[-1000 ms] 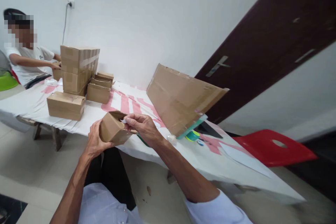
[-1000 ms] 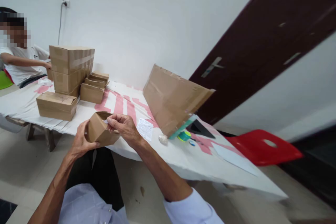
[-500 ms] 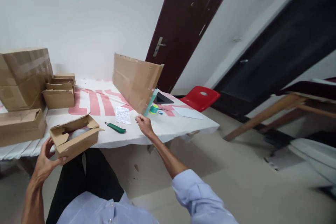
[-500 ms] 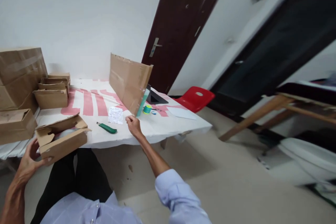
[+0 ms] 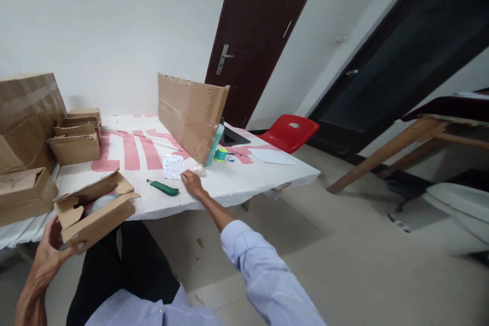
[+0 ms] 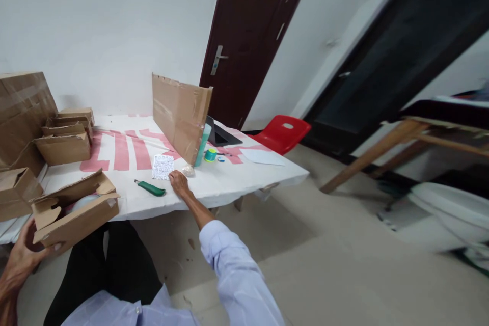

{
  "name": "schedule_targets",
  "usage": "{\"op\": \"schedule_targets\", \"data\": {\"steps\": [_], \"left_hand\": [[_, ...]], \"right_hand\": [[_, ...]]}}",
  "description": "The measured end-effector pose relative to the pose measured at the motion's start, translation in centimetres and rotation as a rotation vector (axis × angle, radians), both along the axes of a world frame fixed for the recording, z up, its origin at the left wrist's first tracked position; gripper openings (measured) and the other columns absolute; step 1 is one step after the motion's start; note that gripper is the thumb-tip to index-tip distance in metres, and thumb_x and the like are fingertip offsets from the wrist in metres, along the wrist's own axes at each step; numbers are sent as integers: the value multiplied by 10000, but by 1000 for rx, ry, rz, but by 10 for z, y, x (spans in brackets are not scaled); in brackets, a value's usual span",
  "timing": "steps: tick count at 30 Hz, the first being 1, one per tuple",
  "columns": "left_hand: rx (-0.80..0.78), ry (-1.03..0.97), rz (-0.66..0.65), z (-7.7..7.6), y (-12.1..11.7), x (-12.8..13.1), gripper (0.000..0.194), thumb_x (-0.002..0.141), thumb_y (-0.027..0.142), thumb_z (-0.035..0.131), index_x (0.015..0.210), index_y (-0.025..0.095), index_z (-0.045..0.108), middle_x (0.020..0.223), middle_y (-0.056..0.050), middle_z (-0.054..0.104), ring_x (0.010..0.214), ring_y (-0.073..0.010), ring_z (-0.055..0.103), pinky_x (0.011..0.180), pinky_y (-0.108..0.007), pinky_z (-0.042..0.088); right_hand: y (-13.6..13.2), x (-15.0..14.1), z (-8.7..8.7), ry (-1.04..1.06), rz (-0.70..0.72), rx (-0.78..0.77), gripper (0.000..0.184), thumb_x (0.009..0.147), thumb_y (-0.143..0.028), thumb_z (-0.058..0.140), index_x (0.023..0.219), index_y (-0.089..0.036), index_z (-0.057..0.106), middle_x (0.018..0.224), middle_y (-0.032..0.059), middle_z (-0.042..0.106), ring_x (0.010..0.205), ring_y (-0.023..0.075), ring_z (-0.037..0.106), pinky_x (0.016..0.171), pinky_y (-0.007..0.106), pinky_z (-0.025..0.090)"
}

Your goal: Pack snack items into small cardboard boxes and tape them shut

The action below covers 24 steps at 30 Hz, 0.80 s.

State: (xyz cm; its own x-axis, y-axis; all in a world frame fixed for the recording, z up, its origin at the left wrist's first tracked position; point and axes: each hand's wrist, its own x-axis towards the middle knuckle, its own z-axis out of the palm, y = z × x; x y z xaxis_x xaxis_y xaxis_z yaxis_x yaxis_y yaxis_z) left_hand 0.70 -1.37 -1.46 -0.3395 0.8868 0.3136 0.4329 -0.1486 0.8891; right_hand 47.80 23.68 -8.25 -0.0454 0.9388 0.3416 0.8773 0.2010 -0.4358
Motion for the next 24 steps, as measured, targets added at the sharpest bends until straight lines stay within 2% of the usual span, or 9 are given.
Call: {"op": "schedule_targets", "data": {"steps": [3, 5, 9, 14, 24], "left_hand": [[-79, -161, -19, 5, -2, 6, 1172, 422, 508, 998, 1459, 273, 506, 1525, -151, 608, 1437, -440, 554, 1116, -552, 556], [-96, -187, -20, 7, -3, 8, 1196, 423, 470, 999, 1484, 269, 486, 1572, -151, 564, 1474, -442, 513, 1144, -559, 531], [-116, -188, -45, 7, -4, 9, 1182, 449, 439, 991, 1501, 293, 473, 1586, -141, 554, 1502, -436, 481, 1154, -561, 517], [-112, -197, -62, 5, -5, 8, 1191, 483, 441, 983, 1528, 270, 436, 1618, -181, 514, 1519, -436, 458, 1139, -546, 522], [-108, -160, -65, 1, -2, 4, 1205, 499, 467, 962, 1555, 290, 412, 1625, -180, 502, 1519, -440, 456, 1121, -548, 531]], "right_hand": [[2, 1, -3, -70, -13, -35, 277, 1030, -174, 490, 969, -166, 761, 1082, 104, 760, 1003, 195, 628, 875, 257, 408], [2, 0, -4, -106, -18, -51, 293, 1045, -183, 476, 995, -164, 764, 1107, 105, 760, 1007, 195, 625, 861, 258, 400], [3, -1, -3, -161, -30, -68, 321, 1061, -181, 452, 1026, -149, 769, 1132, 119, 753, 1012, 198, 622, 840, 266, 393], [1, -4, -2, -213, -27, -66, 297, 1062, -173, 469, 1052, -146, 765, 1159, 130, 742, 1053, 207, 608, 846, 269, 394], [-5, -6, -12, -272, 11, -47, 312, 1073, -204, 466, 958, -156, 752, 1198, 151, 701, 1117, 243, 565, 889, 303, 416]]}}
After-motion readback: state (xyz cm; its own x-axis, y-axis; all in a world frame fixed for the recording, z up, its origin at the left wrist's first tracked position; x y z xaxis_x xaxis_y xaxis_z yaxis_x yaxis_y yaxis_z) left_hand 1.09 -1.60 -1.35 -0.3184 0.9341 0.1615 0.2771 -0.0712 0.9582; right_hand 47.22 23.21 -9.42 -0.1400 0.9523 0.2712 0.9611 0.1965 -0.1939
